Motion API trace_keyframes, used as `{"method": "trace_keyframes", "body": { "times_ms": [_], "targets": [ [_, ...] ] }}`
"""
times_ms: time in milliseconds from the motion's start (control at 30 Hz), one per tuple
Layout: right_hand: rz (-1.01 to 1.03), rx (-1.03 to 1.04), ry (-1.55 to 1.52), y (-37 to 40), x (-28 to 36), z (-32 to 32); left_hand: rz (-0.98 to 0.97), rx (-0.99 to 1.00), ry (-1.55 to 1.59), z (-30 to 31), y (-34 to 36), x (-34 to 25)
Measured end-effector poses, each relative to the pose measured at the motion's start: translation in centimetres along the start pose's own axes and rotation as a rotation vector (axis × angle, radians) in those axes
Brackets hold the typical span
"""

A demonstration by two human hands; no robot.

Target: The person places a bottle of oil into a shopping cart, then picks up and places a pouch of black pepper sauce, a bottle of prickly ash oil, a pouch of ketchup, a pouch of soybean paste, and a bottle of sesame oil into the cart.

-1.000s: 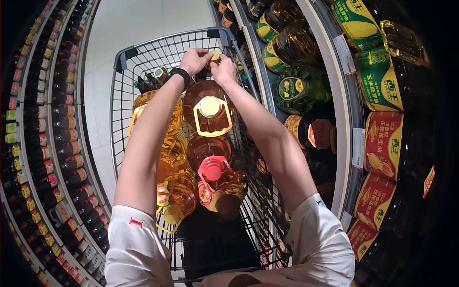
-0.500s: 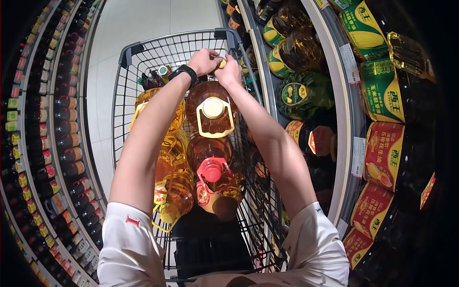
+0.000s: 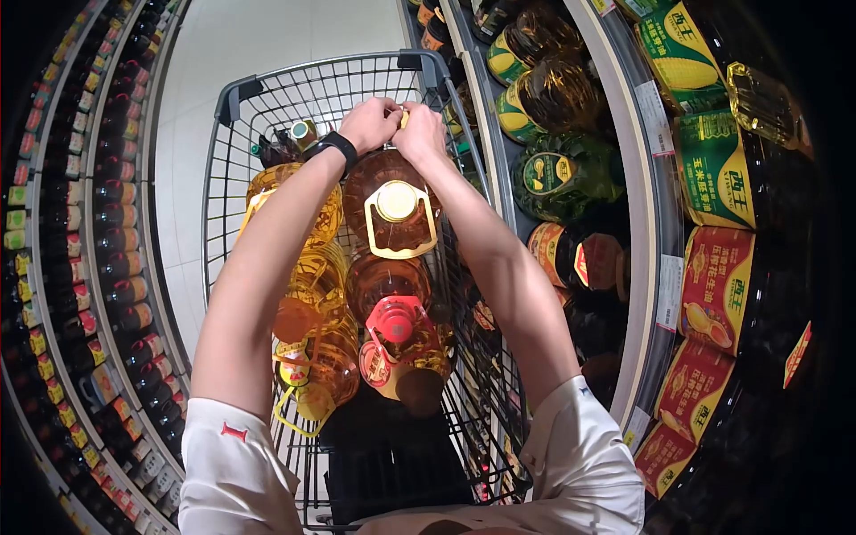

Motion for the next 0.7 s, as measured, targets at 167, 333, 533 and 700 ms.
{"method": "trace_keyframes", "body": {
  "times_ms": [167, 333, 533, 700],
  "targets": [
    [0.044, -0.089, 0.045, -0.7, -0.1, -0.1, -0.02, 0.027, 0.006, 0.4, 0.4, -0.2],
    [0.163, -0.098, 0.014, -0.3, 0.3, 1.5, -0.054, -0.102, -0.008, 2.1, 1.9, -1.5],
    [0.402, -0.222, 0.035, 3.3, 2.2, 8.9, -0.295, -0.336, -0.458, 9.6, 12.1, -4.7],
    [0.284, -0.076, 0.224, 13.7, -2.5, 14.5, 0.016, -0.423, -0.693, 15.5, 28.1, -2.6]
  ]
}}
Point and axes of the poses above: each hand's wrist, its own y-axis away from the middle knuckle, its own z-axis out of the back of the hand, x = y × z, the point moved 2 cm from there along -y, towards the middle knuckle, and after that the axes turned 4 degrees about y, right-handed, at the moved point
